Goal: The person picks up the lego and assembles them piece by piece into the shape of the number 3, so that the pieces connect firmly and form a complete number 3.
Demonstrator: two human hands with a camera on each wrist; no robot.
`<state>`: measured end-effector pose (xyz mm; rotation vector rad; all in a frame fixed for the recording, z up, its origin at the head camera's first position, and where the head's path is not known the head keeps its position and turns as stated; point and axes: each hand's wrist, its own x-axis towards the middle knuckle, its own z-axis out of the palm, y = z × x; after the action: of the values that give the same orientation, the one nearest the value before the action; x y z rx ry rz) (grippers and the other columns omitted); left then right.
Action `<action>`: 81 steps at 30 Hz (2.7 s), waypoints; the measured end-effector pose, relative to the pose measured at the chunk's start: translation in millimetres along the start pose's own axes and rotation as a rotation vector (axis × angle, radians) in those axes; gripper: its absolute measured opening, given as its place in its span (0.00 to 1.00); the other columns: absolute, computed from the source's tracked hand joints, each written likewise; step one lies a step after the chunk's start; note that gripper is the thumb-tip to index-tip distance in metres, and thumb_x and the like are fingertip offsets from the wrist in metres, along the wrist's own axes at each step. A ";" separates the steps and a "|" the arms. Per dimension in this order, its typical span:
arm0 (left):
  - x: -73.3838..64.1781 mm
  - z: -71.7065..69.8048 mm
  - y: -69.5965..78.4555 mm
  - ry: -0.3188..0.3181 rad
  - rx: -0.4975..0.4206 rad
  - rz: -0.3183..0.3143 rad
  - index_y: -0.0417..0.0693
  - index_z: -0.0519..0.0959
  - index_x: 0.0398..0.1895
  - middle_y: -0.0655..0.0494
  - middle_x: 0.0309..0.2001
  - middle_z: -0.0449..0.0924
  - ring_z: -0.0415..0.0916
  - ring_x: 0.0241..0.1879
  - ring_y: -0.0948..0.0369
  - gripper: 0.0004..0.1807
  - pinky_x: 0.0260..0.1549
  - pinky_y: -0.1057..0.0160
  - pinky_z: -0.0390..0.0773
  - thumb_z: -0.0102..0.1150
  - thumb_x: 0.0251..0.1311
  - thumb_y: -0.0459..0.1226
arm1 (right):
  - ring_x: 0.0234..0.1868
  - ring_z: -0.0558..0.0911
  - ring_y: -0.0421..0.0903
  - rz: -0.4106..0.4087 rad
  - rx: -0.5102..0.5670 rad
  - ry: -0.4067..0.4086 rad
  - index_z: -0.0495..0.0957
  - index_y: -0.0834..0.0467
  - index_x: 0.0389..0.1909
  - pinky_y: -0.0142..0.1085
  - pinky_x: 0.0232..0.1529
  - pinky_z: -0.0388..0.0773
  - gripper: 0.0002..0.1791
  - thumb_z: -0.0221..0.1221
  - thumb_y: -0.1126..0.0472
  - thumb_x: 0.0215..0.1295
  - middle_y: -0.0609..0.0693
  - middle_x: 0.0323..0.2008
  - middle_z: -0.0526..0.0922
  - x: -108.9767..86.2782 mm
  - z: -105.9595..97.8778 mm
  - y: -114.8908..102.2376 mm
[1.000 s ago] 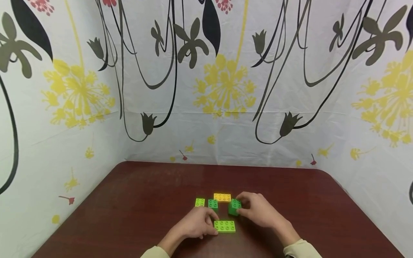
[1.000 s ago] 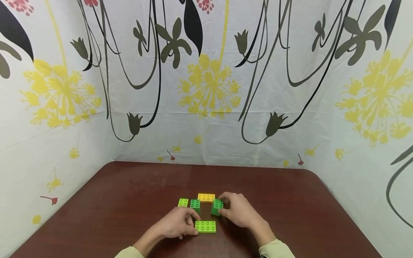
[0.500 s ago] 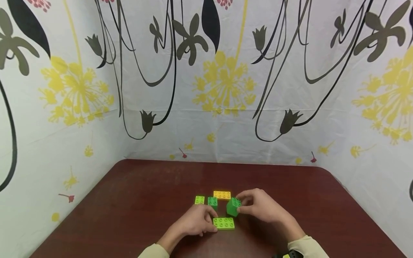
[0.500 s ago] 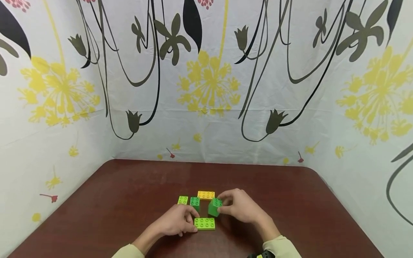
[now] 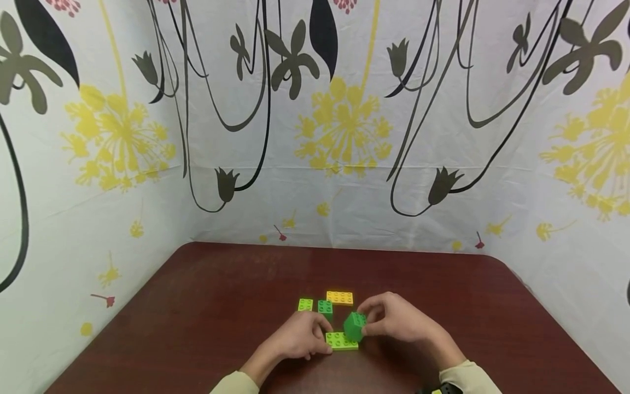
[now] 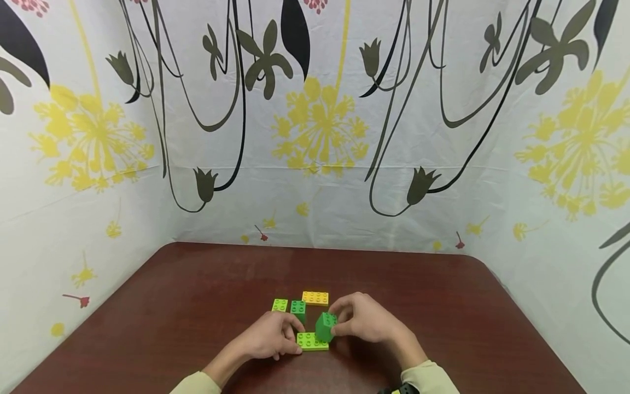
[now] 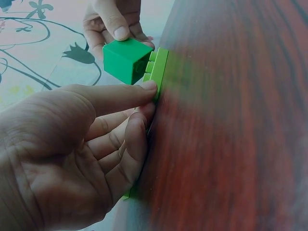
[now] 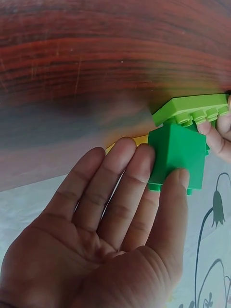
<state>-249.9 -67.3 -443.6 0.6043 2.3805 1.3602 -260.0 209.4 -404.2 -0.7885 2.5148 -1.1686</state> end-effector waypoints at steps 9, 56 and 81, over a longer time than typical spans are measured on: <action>-0.5 -0.4 1.0 -0.002 0.000 -0.004 0.42 0.87 0.46 0.55 0.24 0.82 0.73 0.16 0.62 0.15 0.16 0.64 0.77 0.77 0.55 0.29 | 0.39 0.88 0.42 0.004 0.022 -0.020 0.84 0.62 0.55 0.33 0.39 0.83 0.22 0.74 0.57 0.63 0.47 0.36 0.90 0.7 2.9 -1.7; -1.2 -2.3 2.2 -0.012 -0.018 -0.031 0.42 0.86 0.44 0.53 0.27 0.82 0.75 0.18 0.61 0.13 0.17 0.64 0.78 0.77 0.56 0.29 | 0.48 0.88 0.49 -0.009 -0.084 0.078 0.90 0.48 0.47 0.36 0.43 0.85 0.17 0.78 0.51 0.58 0.44 0.47 0.90 7.8 16.1 -8.1; -1.5 -2.9 1.8 -0.023 -0.027 -0.028 0.42 0.86 0.43 0.53 0.27 0.82 0.75 0.19 0.61 0.12 0.18 0.64 0.78 0.77 0.56 0.29 | 0.45 0.90 0.47 0.028 0.041 0.052 0.90 0.54 0.48 0.37 0.41 0.88 0.18 0.79 0.58 0.56 0.52 0.47 0.91 4.0 16.3 -12.0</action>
<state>-249.6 -69.4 -440.6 0.5739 2.3401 1.3647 -251.7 190.5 -405.5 -0.7187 2.5260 -1.2430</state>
